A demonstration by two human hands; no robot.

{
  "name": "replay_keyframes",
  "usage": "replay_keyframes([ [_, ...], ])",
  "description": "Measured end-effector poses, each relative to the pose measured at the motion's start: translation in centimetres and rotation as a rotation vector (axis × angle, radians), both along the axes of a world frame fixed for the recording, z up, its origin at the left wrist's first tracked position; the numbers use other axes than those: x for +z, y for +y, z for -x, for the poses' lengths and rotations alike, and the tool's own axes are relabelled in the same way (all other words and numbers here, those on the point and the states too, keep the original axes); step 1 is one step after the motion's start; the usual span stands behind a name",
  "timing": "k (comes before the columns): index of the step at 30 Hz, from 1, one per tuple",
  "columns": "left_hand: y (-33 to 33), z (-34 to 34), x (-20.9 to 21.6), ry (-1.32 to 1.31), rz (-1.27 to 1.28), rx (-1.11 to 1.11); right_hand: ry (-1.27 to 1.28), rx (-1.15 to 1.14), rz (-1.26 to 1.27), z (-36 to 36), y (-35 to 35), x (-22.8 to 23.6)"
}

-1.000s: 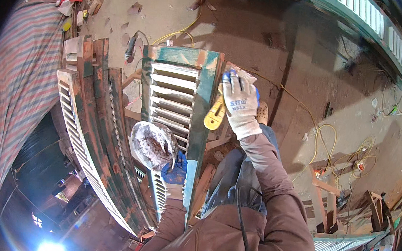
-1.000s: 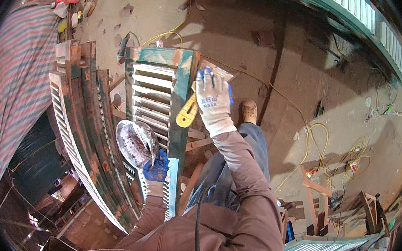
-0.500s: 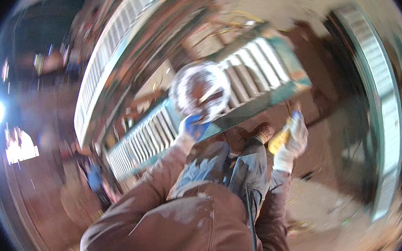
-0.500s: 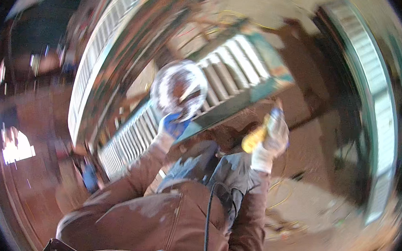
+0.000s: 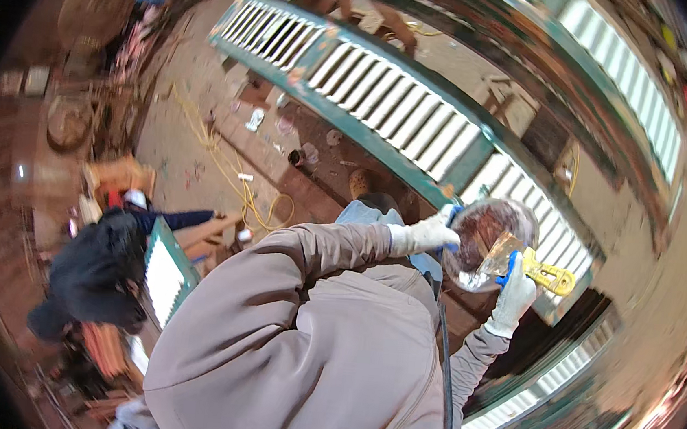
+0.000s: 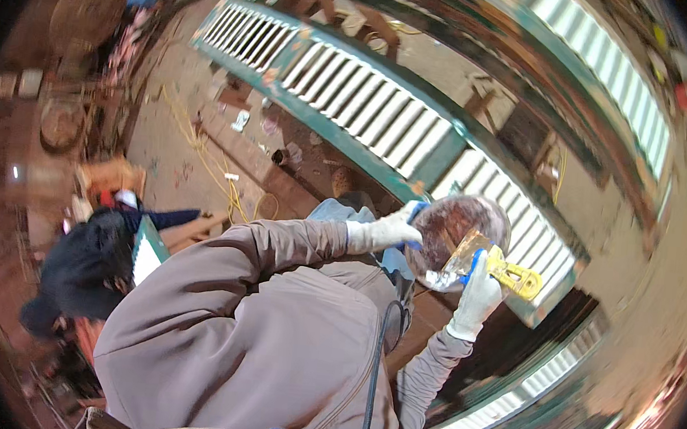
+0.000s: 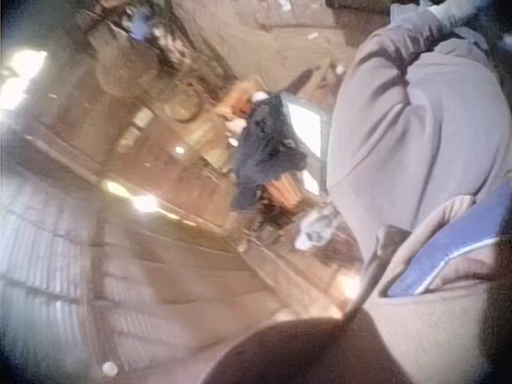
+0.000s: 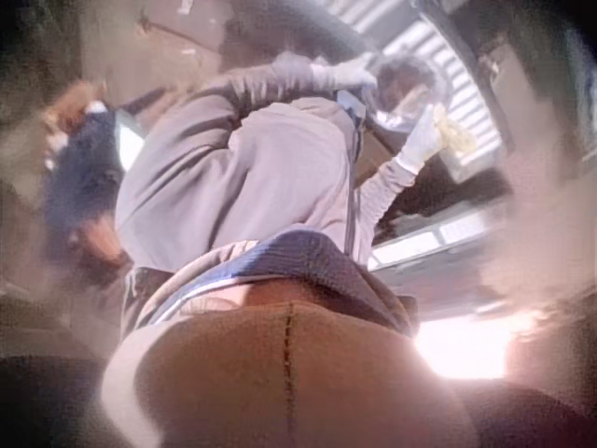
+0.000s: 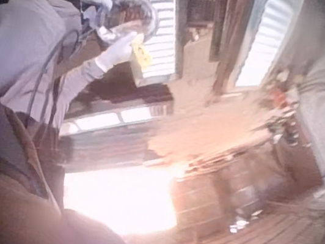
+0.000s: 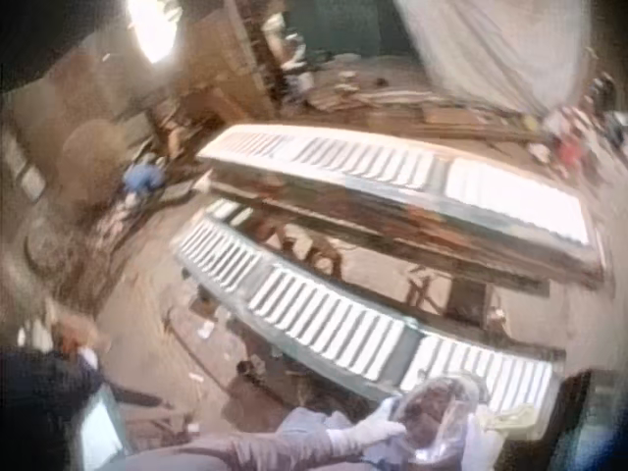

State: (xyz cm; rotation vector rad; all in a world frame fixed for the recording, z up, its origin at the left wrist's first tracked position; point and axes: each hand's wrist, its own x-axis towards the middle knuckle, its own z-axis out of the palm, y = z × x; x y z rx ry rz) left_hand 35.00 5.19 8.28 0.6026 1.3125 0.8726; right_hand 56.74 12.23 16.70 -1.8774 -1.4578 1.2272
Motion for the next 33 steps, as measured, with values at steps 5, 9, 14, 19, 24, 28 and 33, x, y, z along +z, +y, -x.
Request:
replay_keyframes([
  [5,-3.9,6.9,2.4,-0.066,-0.142,0.164,-0.291,0.212,0.102,13.0,2.4,0.6],
  [9,-5.9,14.0,3.5,-0.064,-0.194,0.354,-0.306,0.359,0.042,23.3,1.8,2.2],
  [14,-7.4,18.9,2.4,0.165,-0.293,0.601,-0.576,0.916,-0.256,31.7,2.5,1.5],
  [19,-9.5,22.1,2.7,0.232,-0.307,0.729,-0.602,1.212,-0.403,36.6,2.9,-0.3],
  [24,-11.4,24.1,1.0,-0.074,-0.288,0.892,-0.202,1.360,-0.648,39.0,2.1,-1.7],
  [28,-13.1,25.8,2.4,-0.022,-0.264,1.007,0.241,1.015,0.024,40.7,2.3,-2.6],
  [33,-15.9,25.3,0.2,-0.235,-0.198,1.363,0.791,0.727,0.646,42.9,4.1,-5.9],
])
